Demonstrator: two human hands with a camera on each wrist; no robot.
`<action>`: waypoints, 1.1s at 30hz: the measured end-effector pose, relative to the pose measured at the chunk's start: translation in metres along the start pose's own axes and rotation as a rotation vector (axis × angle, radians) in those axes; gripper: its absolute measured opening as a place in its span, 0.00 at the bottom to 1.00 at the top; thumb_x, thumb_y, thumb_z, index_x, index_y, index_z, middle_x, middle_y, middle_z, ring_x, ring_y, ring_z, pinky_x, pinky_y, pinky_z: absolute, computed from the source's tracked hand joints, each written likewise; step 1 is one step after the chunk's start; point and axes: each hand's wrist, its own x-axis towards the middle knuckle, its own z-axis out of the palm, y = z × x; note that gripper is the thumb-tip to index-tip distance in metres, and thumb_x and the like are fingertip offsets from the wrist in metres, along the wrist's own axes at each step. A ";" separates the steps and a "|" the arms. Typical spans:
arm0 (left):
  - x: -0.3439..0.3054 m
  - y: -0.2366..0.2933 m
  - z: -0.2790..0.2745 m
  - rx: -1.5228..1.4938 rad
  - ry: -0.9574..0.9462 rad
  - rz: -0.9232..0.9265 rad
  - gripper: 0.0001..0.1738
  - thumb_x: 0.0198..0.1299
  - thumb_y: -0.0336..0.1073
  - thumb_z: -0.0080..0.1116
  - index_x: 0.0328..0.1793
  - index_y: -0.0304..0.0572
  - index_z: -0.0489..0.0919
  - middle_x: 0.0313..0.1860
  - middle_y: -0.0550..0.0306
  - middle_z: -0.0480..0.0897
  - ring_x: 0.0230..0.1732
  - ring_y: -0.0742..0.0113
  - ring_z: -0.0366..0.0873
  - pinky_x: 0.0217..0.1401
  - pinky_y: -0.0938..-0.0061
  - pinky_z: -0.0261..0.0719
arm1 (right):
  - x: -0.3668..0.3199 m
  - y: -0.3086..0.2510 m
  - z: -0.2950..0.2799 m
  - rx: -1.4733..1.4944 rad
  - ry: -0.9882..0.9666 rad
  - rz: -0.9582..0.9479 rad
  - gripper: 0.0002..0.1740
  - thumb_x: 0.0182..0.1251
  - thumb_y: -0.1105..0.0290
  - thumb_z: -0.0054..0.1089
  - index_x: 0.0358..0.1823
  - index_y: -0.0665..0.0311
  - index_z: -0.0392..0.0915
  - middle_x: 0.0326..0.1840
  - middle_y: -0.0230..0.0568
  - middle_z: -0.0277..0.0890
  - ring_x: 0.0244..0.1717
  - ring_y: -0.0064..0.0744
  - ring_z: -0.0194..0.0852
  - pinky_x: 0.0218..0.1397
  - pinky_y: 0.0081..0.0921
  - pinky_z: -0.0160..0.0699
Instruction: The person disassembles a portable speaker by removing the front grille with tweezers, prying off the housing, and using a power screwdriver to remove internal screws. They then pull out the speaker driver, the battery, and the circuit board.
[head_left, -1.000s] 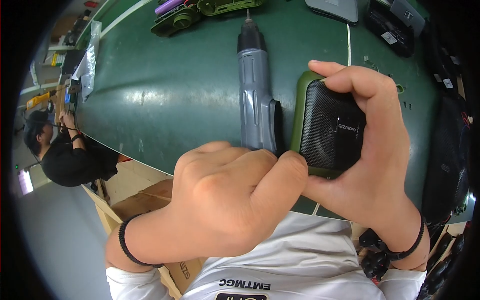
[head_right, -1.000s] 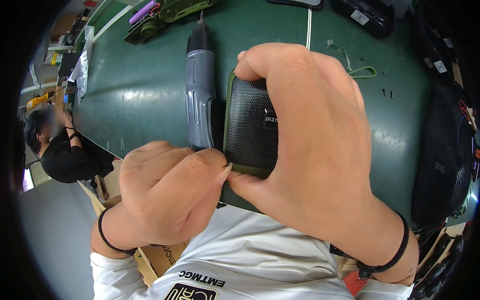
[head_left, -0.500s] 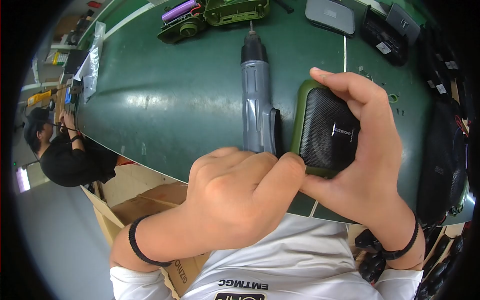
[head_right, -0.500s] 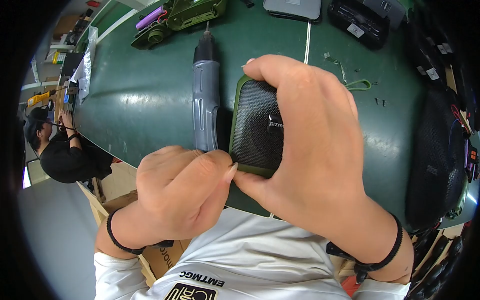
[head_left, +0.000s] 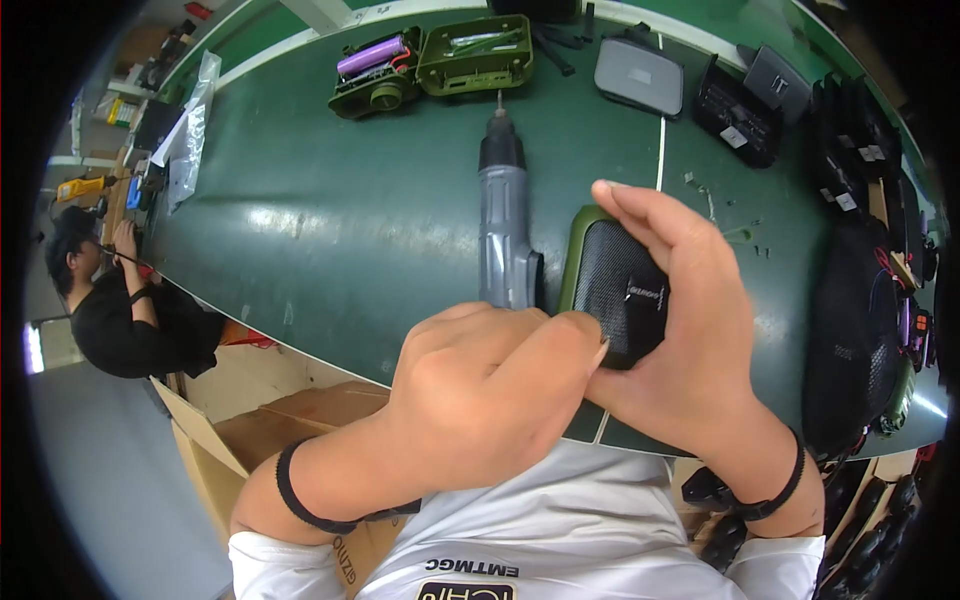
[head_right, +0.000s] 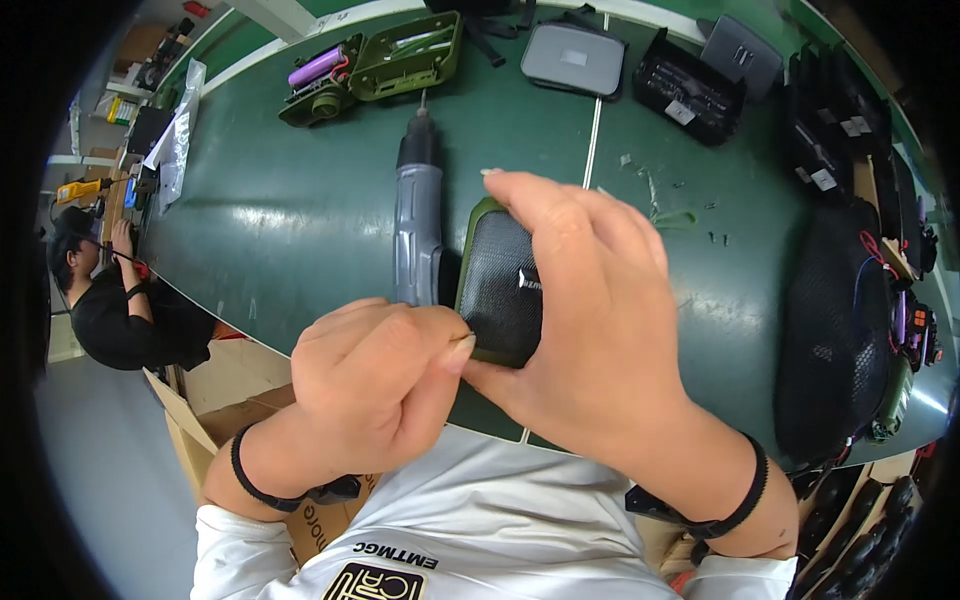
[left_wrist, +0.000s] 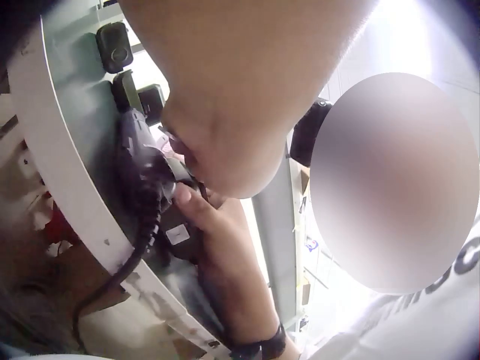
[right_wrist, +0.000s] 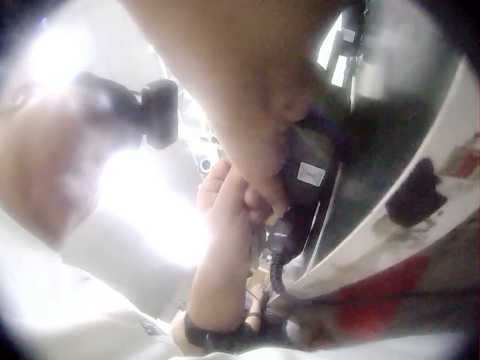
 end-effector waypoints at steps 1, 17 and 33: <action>0.002 0.000 0.001 -0.035 -0.003 -0.007 0.05 0.60 0.22 0.64 0.39 0.38 0.81 0.22 0.56 0.78 0.17 0.58 0.73 0.23 0.69 0.71 | 0.001 0.000 -0.002 -0.012 -0.009 -0.018 0.53 0.40 0.68 0.86 0.71 0.64 0.67 0.69 0.42 0.79 0.70 0.43 0.76 0.73 0.38 0.70; 0.021 0.015 -0.049 -0.126 -0.372 -0.339 0.09 0.64 0.25 0.64 0.50 0.35 0.82 0.25 0.55 0.84 0.22 0.62 0.81 0.27 0.74 0.75 | 0.009 0.033 -0.051 0.050 -0.346 -0.063 0.63 0.32 0.58 0.90 0.77 0.58 0.66 0.78 0.53 0.66 0.79 0.64 0.61 0.83 0.56 0.59; 0.008 0.042 -0.009 -0.441 -0.294 -0.350 0.17 0.63 0.22 0.64 0.54 0.34 0.70 0.21 0.61 0.81 0.17 0.73 0.79 0.21 0.79 0.70 | 0.002 0.030 -0.036 0.231 -0.124 -0.176 0.50 0.28 0.62 0.82 0.63 0.63 0.76 0.63 0.53 0.73 0.66 0.54 0.72 0.67 0.44 0.73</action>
